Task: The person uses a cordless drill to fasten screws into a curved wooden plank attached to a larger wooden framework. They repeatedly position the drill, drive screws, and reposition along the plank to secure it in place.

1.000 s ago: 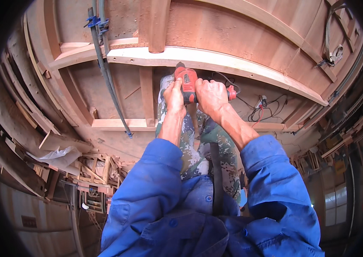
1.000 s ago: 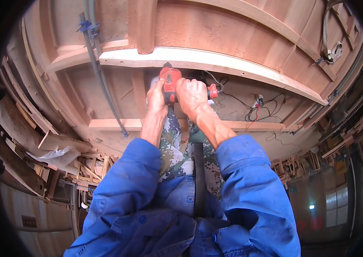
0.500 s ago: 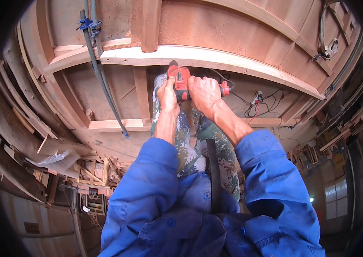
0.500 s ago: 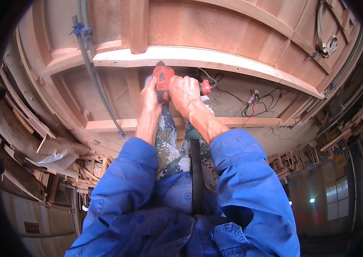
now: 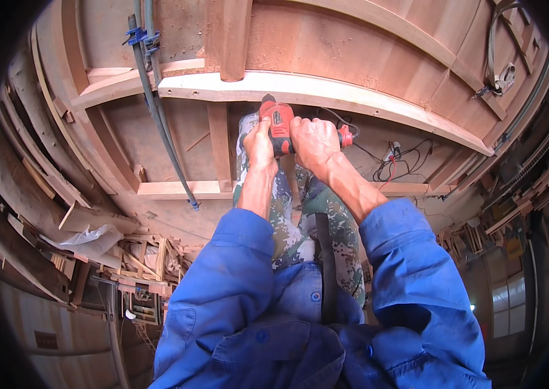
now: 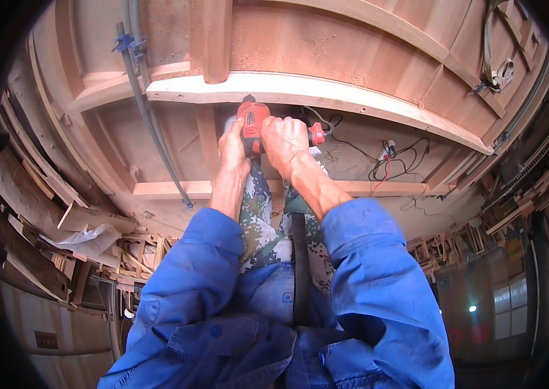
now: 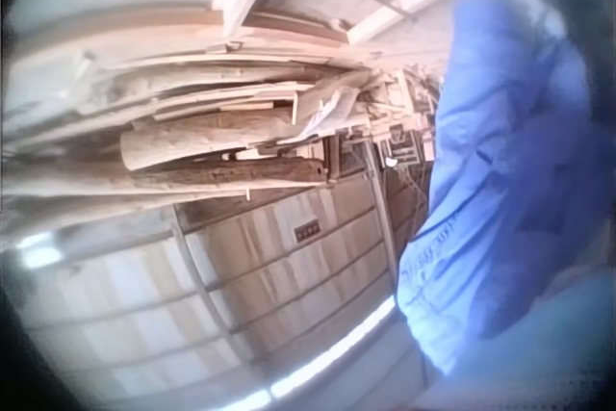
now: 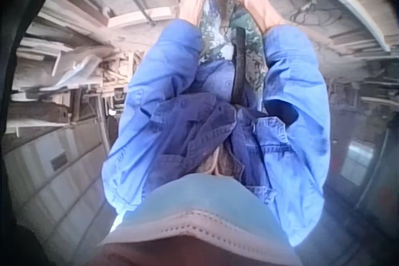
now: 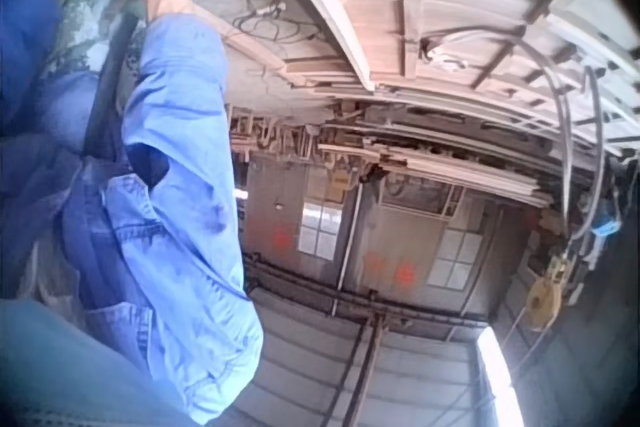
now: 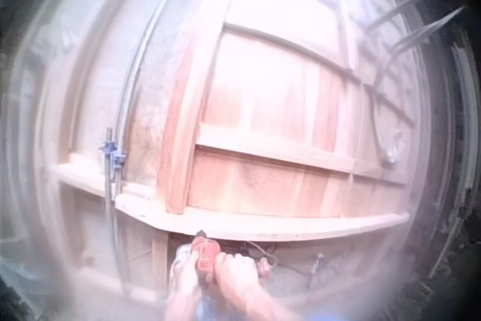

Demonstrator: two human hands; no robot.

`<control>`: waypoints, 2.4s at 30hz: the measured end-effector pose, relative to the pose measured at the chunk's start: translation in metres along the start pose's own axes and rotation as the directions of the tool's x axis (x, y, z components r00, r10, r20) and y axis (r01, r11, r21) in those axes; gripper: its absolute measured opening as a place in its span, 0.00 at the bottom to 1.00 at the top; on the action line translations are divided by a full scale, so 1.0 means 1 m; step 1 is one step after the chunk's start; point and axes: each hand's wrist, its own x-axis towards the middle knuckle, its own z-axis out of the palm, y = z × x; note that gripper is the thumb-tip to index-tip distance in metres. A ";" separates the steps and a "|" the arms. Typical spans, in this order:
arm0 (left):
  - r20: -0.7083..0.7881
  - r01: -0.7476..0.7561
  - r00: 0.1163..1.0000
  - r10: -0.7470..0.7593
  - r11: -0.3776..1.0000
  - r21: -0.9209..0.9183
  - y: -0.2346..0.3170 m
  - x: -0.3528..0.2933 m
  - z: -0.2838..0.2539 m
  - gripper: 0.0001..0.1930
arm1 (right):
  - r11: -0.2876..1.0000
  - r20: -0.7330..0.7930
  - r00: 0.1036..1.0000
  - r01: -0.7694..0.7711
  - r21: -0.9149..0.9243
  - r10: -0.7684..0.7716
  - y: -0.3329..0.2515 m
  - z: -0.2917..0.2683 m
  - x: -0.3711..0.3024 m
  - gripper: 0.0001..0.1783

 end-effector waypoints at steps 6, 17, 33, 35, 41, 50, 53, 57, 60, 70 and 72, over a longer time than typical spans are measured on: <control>0.003 0.006 1.000 -0.006 1.000 0.010 -0.004 0.003 -0.004 0.13 | 1.000 -0.036 0.999 -0.006 0.011 0.006 -0.002 0.005 -0.002 0.20; 0.148 -0.101 0.986 0.080 0.986 0.136 -0.021 -0.029 -0.025 0.17 | 0.996 -0.146 0.987 0.077 0.044 -0.070 -0.004 -0.009 -0.056 0.20; -0.052 0.148 0.988 -0.147 0.989 0.029 -0.020 0.027 0.003 0.20 | 0.996 -0.060 0.996 0.060 -0.065 -0.064 0.010 0.004 -0.005 0.20; -0.045 0.132 0.990 -0.134 0.991 -0.036 -0.021 0.028 0.003 0.19 | 0.994 -0.052 0.996 0.063 -0.085 -0.068 0.009 0.003 -0.001 0.19; 0.032 0.220 0.975 -0.219 0.974 -0.046 -0.026 0.038 -0.006 0.21 | 0.993 0.000 1.000 0.018 -0.114 -0.019 0.002 0.002 0.008 0.18; 0.006 0.260 0.966 -0.260 0.965 -0.030 -0.022 0.032 -0.010 0.21 | 0.991 0.019 0.999 0.049 -0.123 -0.047 -0.003 -0.003 0.002 0.18; 0.003 0.220 0.975 -0.221 0.971 -0.095 -0.015 0.031 -0.004 0.19 | 0.993 0.016 0.999 0.047 -0.107 -0.046 -0.002 -0.007 0.010 0.18; -0.040 0.213 0.975 -0.219 0.969 -0.123 -0.014 0.021 -0.002 0.18 | 0.995 0.001 1.000 0.027 -0.098 -0.027 -0.002 0.001 0.006 0.19; 0.005 0.230 0.973 -0.230 0.972 -0.055 -0.011 0.024 -0.003 0.20 | 0.994 0.007 0.999 0.033 -0.108 -0.033 -0.002 0.000 0.005 0.19; -0.030 0.206 0.978 -0.207 0.978 -0.040 -0.025 0.025 -0.005 0.20 | 0.994 0.011 0.999 0.049 -0.101 -0.048 0.002 -0.004 0.006 0.17; -0.011 0.206 0.978 -0.207 0.978 -0.029 -0.021 0.028 0.000 0.20 | 0.990 -0.044 0.998 0.029 -0.137 -0.035 -0.002 0.000 0.005 0.17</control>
